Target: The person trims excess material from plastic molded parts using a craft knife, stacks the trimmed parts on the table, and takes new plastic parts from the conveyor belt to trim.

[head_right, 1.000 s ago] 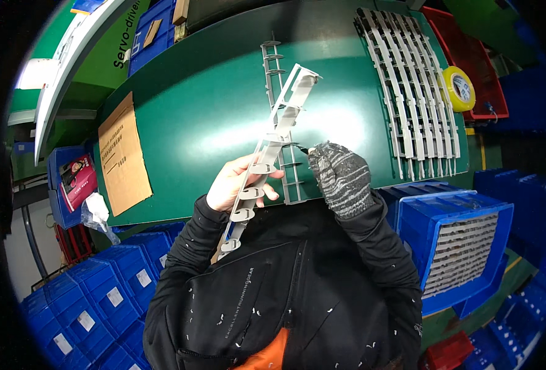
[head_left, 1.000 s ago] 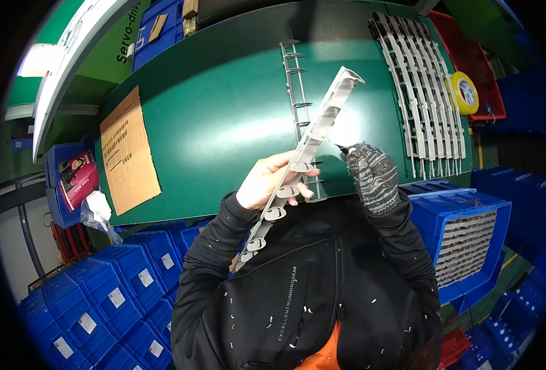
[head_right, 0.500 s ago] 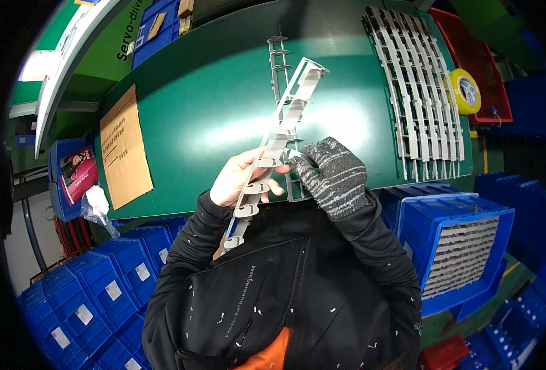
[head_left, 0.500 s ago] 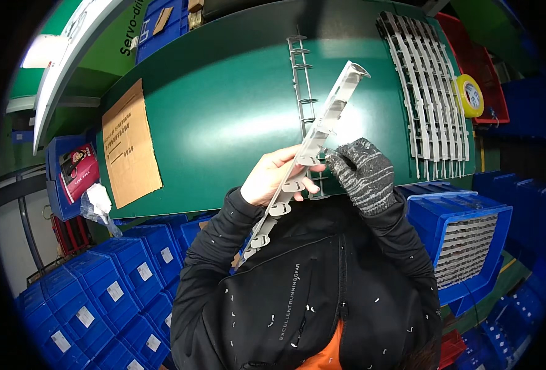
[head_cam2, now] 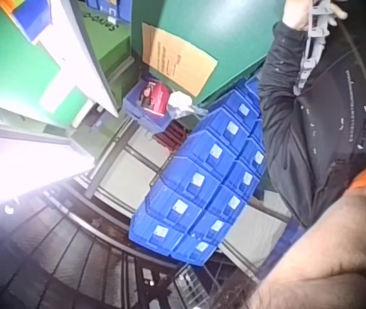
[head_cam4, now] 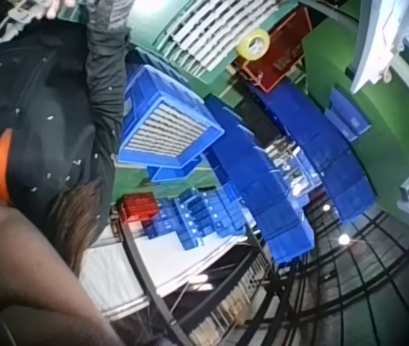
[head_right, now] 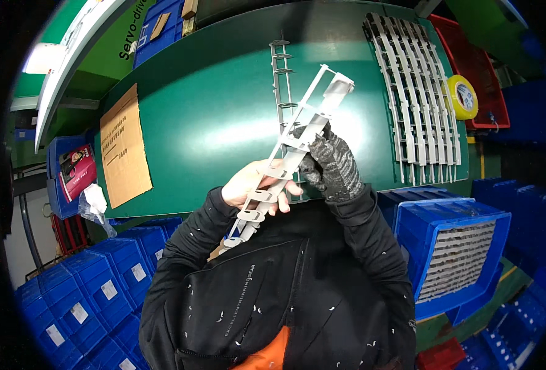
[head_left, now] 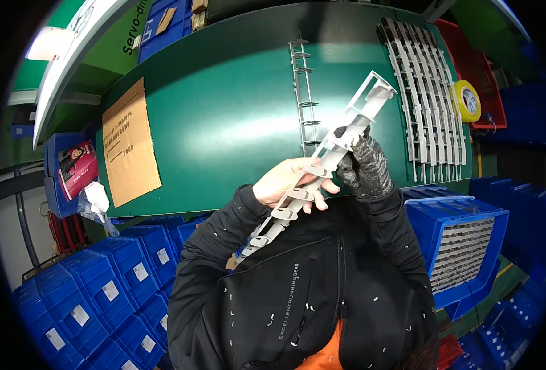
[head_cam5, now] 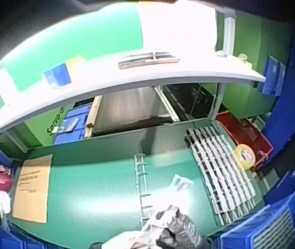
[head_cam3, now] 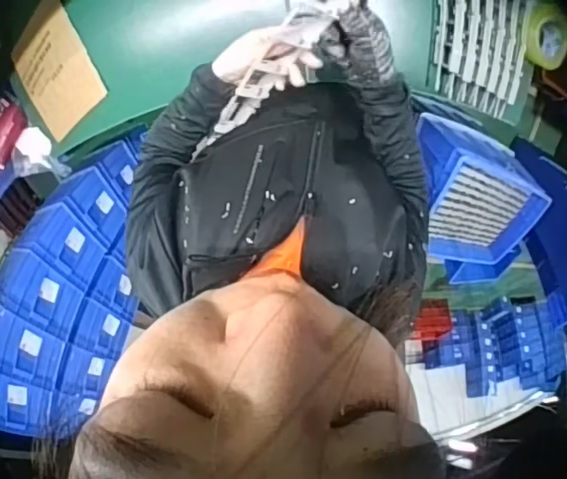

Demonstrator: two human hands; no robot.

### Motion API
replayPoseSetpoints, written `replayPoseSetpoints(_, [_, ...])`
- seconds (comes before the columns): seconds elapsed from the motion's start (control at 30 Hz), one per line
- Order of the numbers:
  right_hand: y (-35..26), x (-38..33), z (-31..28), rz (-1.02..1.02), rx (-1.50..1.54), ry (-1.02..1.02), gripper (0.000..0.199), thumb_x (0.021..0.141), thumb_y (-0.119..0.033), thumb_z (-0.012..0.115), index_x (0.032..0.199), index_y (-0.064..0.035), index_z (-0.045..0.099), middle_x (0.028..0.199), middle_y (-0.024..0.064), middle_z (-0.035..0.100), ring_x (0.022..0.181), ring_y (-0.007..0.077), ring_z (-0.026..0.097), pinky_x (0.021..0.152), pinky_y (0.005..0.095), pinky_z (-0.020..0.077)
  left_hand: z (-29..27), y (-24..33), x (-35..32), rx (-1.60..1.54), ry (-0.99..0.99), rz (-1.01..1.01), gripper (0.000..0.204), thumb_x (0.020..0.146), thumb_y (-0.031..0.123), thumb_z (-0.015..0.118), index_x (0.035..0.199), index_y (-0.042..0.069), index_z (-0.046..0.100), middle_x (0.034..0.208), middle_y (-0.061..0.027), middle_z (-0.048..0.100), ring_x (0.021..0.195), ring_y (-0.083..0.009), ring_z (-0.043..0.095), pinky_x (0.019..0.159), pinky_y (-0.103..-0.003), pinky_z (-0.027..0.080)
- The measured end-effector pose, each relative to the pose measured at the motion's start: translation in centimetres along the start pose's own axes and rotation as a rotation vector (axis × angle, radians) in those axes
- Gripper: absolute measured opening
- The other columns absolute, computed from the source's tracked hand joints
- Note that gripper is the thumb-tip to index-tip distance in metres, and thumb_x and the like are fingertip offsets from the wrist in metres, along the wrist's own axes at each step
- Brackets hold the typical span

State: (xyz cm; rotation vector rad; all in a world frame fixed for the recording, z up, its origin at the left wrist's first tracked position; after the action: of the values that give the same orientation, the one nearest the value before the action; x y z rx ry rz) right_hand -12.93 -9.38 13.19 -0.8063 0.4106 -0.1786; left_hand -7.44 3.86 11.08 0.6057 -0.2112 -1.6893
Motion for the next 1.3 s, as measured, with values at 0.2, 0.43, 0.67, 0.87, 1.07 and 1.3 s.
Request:
replayPoseSetpoints(0.2, [-4.7,0.9,-2.1,-0.276,0.149,0.097,0.035,0.091,-0.040,0.054,0.103,-0.0068,0.056,0.060,-0.0035,0.045,0.042,0.0072,0.041,0.034,0.0202,0.0338,-1.0,3.1,-3.5,0.659,0.201,0.074,0.046,0.095,0.024,0.048,0.132,0.000,0.040,0.111,-0.0142,0.058,0.089,-0.0221,0.062,0.081,-0.033,0.050])
replayPoseSetpoints(0.43, [-5.7,1.3,-2.5,-0.346,0.014,0.201,0.040,0.094,-0.046,0.043,0.094,-0.0073,0.054,0.061,0.0009,0.049,0.042,0.0085,0.041,0.035,0.0194,0.0337,-0.2,3.9,-4.0,0.637,0.263,0.008,0.039,0.097,0.010,0.040,0.134,0.000,0.038,0.097,-0.0102,0.061,0.070,-0.0094,0.060,0.065,-0.025,0.053])
replayPoseSetpoints(0.67, [-3.0,-1.4,-2.5,-0.440,-0.639,0.263,0.020,0.090,-0.017,0.058,0.094,0.0018,0.064,0.064,0.0027,0.059,0.053,0.0079,0.052,0.047,0.0215,0.0392,0.7,3.1,-3.5,0.615,0.223,-0.099,0.040,0.097,0.011,0.037,0.137,0.004,0.037,0.088,-0.0150,0.066,0.060,-0.0135,0.063,0.060,-0.023,0.052])
replayPoseSetpoints(0.87, [-3.8,-1.5,-2.7,-0.452,-0.713,0.253,0.019,0.090,-0.014,0.055,0.098,0.0009,0.064,0.068,0.0039,0.061,0.055,0.0085,0.054,0.049,0.0237,0.0406,0.7,2.7,-3.3,0.590,0.201,-0.120,0.042,0.097,0.013,0.040,0.138,0.006,0.036,0.083,-0.0108,0.066,0.061,-0.0124,0.063,0.058,-0.021,0.052])
replayPoseSetpoints(1.07, [-2.2,-1.6,-1.3,-0.366,-0.851,0.108,0.015,0.088,-0.009,0.055,0.096,0.0000,0.065,0.069,0.0043,0.062,0.059,0.0107,0.059,0.053,0.0249,0.0449,0.9,2.8,-3.0,0.556,0.219,-0.111,0.040,0.097,0.012,0.041,0.136,0.005,0.038,0.085,-0.0156,0.066,0.060,-0.0149,0.065,0.059,-0.022,0.052])
replayPoseSetpoints(1.3, [-1.2,-1.4,-3.7,-0.246,-0.634,0.238,0.023,0.091,-0.021,0.053,0.098,-0.0005,0.061,0.068,0.0020,0.059,0.054,0.0075,0.051,0.048,0.0211,0.0402,-0.2,3.0,-2.3,0.461,0.220,0.031,0.022,0.096,0.016,0.045,0.109,0.000,0.052,0.089,-0.0121,0.065,0.070,-0.0158,0.066,0.058,-0.023,0.052])
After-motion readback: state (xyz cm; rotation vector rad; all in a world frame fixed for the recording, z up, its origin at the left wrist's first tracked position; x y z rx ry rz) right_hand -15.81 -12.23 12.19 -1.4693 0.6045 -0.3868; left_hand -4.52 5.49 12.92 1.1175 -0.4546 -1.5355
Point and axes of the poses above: each hand's wrist, its own x-axis towards the middle knuckle, its own z-axis out of the palm, y = z × x, the point moved 6 cm from there along x, towards the middle knuckle
